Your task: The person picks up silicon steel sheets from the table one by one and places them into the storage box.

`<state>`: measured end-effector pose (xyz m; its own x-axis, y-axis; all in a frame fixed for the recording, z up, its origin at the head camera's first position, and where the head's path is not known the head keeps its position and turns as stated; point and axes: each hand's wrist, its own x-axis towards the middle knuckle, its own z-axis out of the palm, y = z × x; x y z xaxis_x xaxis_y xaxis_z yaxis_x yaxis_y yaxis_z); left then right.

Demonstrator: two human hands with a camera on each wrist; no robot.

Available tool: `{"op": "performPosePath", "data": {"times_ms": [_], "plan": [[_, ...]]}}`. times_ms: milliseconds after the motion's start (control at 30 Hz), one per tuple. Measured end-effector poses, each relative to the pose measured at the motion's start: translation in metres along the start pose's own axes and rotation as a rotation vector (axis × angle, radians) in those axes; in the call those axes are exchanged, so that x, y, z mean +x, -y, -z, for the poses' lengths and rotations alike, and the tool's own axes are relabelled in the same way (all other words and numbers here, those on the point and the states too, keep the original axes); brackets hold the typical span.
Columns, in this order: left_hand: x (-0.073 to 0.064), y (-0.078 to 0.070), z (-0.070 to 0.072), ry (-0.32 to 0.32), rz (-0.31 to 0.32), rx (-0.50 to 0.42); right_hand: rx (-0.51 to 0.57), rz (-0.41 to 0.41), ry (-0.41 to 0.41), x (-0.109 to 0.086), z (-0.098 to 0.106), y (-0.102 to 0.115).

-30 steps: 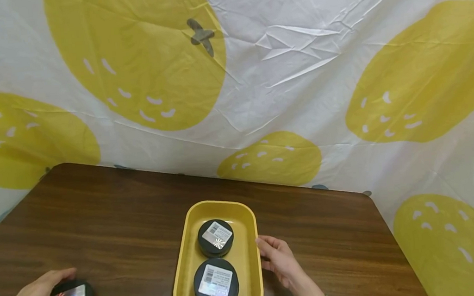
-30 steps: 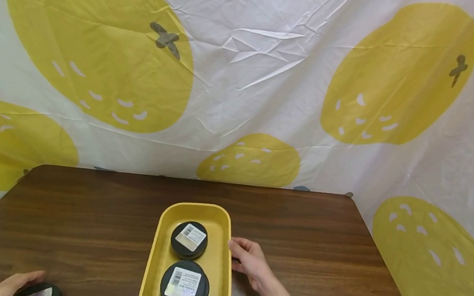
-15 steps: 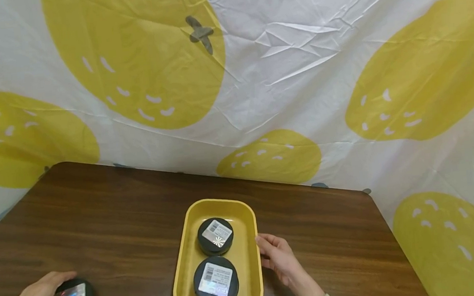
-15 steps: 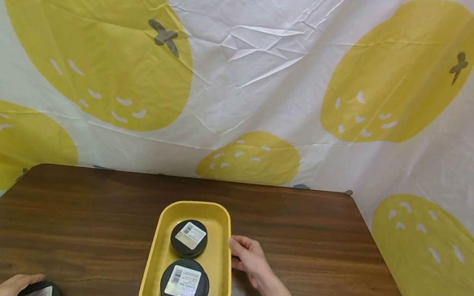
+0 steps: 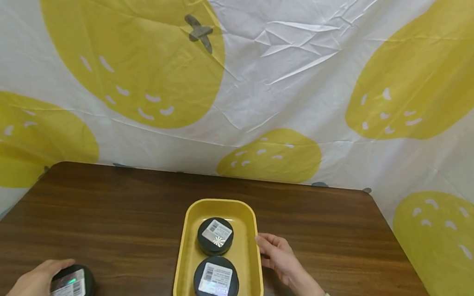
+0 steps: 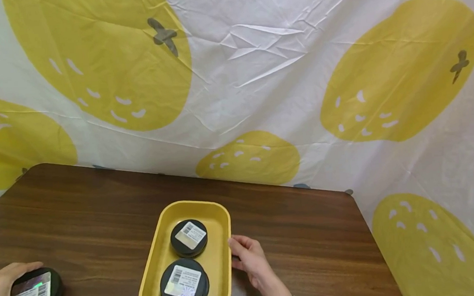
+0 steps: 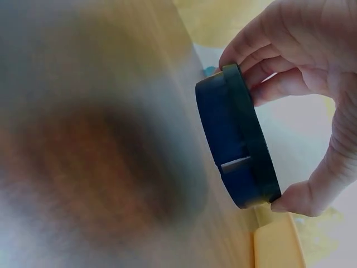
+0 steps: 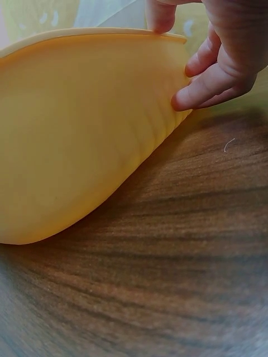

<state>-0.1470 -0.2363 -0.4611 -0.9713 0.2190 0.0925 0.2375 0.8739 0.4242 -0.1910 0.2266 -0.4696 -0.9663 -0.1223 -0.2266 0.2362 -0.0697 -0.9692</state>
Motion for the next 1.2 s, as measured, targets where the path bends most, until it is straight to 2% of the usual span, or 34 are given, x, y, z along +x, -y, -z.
{"op": "performPosePath", "data": {"times_ms": [367,533,667,900,1200], "plan": [[0.013,-0.015,0.012,-0.079,-0.081,0.001,-0.004,-0.001,0.006,0.000,0.000,0.001],[0.027,-0.028,0.016,-0.106,-0.150,0.016,-0.007,0.000,0.008,0.000,0.001,0.001],[0.037,-0.040,0.020,-0.099,-0.182,0.018,-0.007,-0.004,0.015,0.000,0.001,0.001],[0.046,-0.056,0.025,-0.072,-0.191,0.004,-0.007,-0.010,0.015,0.000,0.000,0.000],[0.049,-0.058,0.028,-0.079,-0.197,0.003,-0.002,-0.008,0.014,0.000,0.001,0.001]]}}
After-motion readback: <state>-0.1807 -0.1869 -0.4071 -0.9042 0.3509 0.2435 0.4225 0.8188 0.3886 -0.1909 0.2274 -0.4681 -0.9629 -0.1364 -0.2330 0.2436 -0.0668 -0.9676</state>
